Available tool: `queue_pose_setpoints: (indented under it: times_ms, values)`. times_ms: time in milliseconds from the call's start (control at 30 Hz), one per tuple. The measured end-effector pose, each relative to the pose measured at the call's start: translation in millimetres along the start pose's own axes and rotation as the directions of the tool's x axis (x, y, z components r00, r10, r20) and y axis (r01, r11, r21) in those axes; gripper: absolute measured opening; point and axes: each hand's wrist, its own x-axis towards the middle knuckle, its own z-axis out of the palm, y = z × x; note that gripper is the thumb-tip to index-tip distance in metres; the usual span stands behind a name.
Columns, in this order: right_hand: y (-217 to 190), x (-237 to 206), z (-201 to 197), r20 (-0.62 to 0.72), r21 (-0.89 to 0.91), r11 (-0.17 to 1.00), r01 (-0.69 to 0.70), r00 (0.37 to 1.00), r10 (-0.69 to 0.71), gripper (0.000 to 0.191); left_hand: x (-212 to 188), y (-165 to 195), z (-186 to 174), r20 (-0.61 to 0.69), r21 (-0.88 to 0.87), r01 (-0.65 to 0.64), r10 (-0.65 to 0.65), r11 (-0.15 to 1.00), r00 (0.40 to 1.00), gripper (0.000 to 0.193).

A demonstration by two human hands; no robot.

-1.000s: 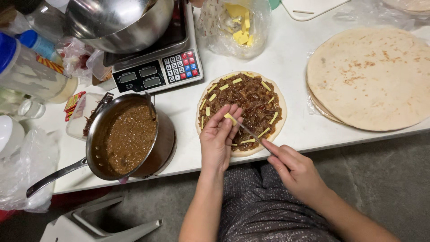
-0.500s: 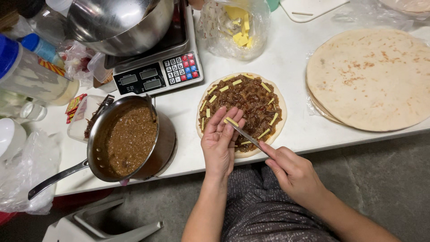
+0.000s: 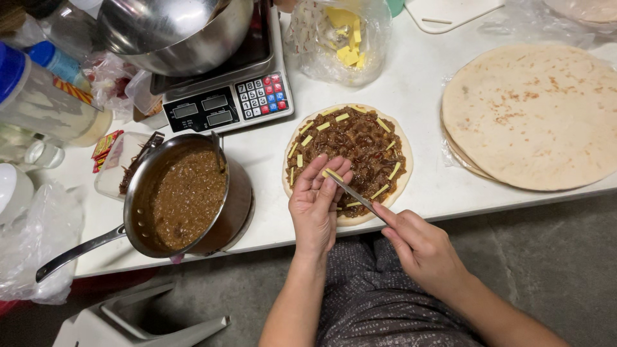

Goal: The person places small pieces of cheese onto a flatbread base already topped with a brown meat mixture. They use a knife to cut and position the cheese pieces across the surface. The flatbread remains on the counter throughout.

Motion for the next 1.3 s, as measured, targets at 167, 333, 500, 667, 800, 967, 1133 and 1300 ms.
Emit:
queue_pose_setpoints:
  times_ms: [167, 333, 500, 667, 800, 967, 1133, 1300]
  values:
    - [3, 1, 3, 0.002, -0.013, 1.000, -0.013, 1.000, 0.013, 0.049, 0, -2, -2, 0.010, -0.019, -0.005, 0.005, 1.000, 1.000, 0.038]
    - [6, 3, 6, -0.024, -0.027, 1.000, -0.014, 1.000, 0.014, 0.048, 0, -3, -3, 0.017, -0.022, -0.002, 0.002, 1.000, 1.000, 0.038]
    - [9, 4, 7, -0.078, -0.161, 0.985, 0.060, 0.994, -0.073, 0.049, 1, -3, 0, 0.008, -0.034, 0.024, -0.023, 0.999, 1.000, 0.037]
    - [27, -3, 10, -0.014, -0.125, 0.992, 0.004, 1.000, -0.006, 0.049, 6, 5, -5, -0.083, 0.059, 0.138, -0.133, 0.989, 0.988, 0.034]
    - [53, -12, 19, 0.270, 0.363, 0.870, -0.334, 0.931, 0.245, 0.047, 9, 11, -16, -0.056, -0.084, 0.285, -0.290, 0.955, 0.955, 0.032]
    - [78, -21, 26, 0.574, 0.661, 0.359, -0.659, 0.752, 0.323, 0.046, 3, 10, -31, 0.054, -0.154, 0.351, -0.347, 0.923, 0.936, 0.026]
    - [84, -19, 17, 0.636, 0.701, 0.215, -0.680, 0.732, 0.243, 0.048, 6, 1, -35, 0.082, -0.109, 0.303, -0.296, 0.947, 0.952, 0.017]
    - [87, -17, 3, 0.641, 0.710, 0.156, -0.686, 0.723, 0.258, 0.050, 12, -3, -28, 0.105, -0.066, 0.344, -0.336, 0.937, 0.936, 0.014]
